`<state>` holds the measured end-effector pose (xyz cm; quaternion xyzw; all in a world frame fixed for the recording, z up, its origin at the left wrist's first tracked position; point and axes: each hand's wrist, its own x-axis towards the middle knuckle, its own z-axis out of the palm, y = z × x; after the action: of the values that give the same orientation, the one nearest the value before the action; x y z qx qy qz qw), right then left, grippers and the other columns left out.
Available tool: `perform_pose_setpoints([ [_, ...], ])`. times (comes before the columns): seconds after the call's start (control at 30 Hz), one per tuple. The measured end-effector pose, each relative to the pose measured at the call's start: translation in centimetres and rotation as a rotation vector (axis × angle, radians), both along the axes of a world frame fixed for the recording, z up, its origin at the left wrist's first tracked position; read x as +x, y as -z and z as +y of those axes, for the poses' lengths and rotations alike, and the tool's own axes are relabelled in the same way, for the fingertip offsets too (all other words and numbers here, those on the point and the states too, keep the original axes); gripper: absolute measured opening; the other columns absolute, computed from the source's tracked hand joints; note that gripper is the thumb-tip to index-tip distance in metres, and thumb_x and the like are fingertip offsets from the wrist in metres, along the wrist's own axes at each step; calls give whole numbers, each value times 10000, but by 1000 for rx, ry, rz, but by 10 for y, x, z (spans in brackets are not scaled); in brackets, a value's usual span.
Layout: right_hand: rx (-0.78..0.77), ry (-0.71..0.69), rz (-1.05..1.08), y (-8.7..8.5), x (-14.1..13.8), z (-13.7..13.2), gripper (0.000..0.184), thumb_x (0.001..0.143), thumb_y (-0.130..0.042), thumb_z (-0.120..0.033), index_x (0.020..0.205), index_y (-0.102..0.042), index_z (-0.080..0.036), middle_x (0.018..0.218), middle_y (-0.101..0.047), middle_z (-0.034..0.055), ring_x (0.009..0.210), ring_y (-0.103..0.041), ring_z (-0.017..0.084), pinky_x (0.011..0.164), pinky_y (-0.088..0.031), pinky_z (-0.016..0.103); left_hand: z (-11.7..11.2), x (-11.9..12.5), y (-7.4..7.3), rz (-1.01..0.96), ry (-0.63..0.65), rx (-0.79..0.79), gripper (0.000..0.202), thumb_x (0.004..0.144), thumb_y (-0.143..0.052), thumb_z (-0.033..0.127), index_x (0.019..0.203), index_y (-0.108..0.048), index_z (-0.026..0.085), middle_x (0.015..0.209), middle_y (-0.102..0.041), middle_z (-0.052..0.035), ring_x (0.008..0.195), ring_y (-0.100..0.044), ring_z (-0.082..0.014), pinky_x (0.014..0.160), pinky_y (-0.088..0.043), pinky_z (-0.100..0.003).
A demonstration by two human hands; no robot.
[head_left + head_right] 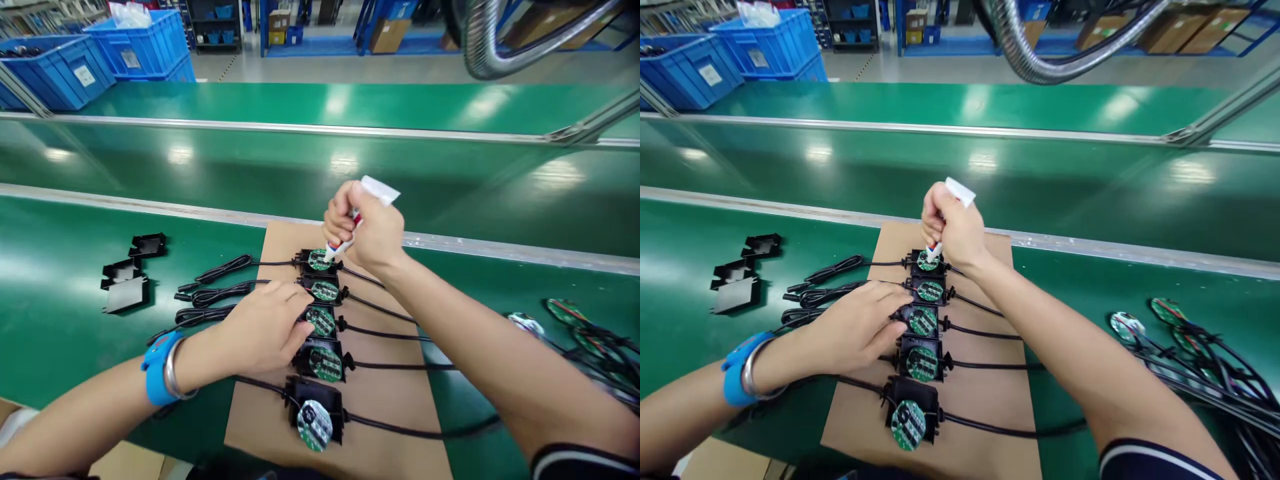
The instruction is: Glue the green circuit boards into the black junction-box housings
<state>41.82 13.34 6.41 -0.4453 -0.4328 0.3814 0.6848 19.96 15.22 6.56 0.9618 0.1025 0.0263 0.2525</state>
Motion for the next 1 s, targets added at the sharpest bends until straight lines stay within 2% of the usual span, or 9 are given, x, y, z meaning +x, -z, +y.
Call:
perform_pose_setpoints([
  [0.1,-32,-59,48,17,-4,18,494,855,-568,-645,662,-368,-237,486,-234,-90,387,-197,64,379,-239,229,8,17,19,49,101,168,455,968,-513,311,1363,-529,84,1482,-508,-176,1316,-502,-328,1054,-438,-490],
  [0.17,-35,-81,54,25,-5,22,498,860,-561,-650,661,-363,-238,487,-219,-92,385,-181,60,368,-218,222,9,23,29,56,126,227,497,969,-521,343,1386,-510,73,1517,-470,-176,1329,-487,-342,1051,-429,-492],
  [0.27,-37,-108,68,30,-6,23,490,864,-566,-632,648,-381,-233,485,-207,-95,380,-165,51,362,-190,212,7,27,36,61,141,249,532,970,-524,371,1400,-499,59,1527,-460,-175,1320,-489,-346,1056,-417,-483],
  [0.57,40,-142,86,29,-10,25,447,860,-612,-527,601,-418,-220,464,-241,-88,362,-156,55,338,-139,224,8,29,34,72,141,247,533,999,-468,387,1425,-486,68,1550,-437,-149,1318,-489,-320,1058,-426,-455],
  [0.83,19,-94,7,28,-15,24,495,856,-606,-578,574,-408,-223,460,-223,-78,373,-149,66,348,-101,250,8,29,35,65,131,250,535,996,-471,392,1427,-487,76,1548,-442,-143,1305,-500,-305,1055,-429,-442],
  [1.0,14,-75,-44,23,-8,19,489,862,-612,-560,568,-427,-216,484,-255,-59,396,-201,77,374,-105,265,8,29,35,69,132,256,541,1001,-461,397,1434,-484,73,1559,-424,-149,1293,-503,-312,1017,-453,-445],
])
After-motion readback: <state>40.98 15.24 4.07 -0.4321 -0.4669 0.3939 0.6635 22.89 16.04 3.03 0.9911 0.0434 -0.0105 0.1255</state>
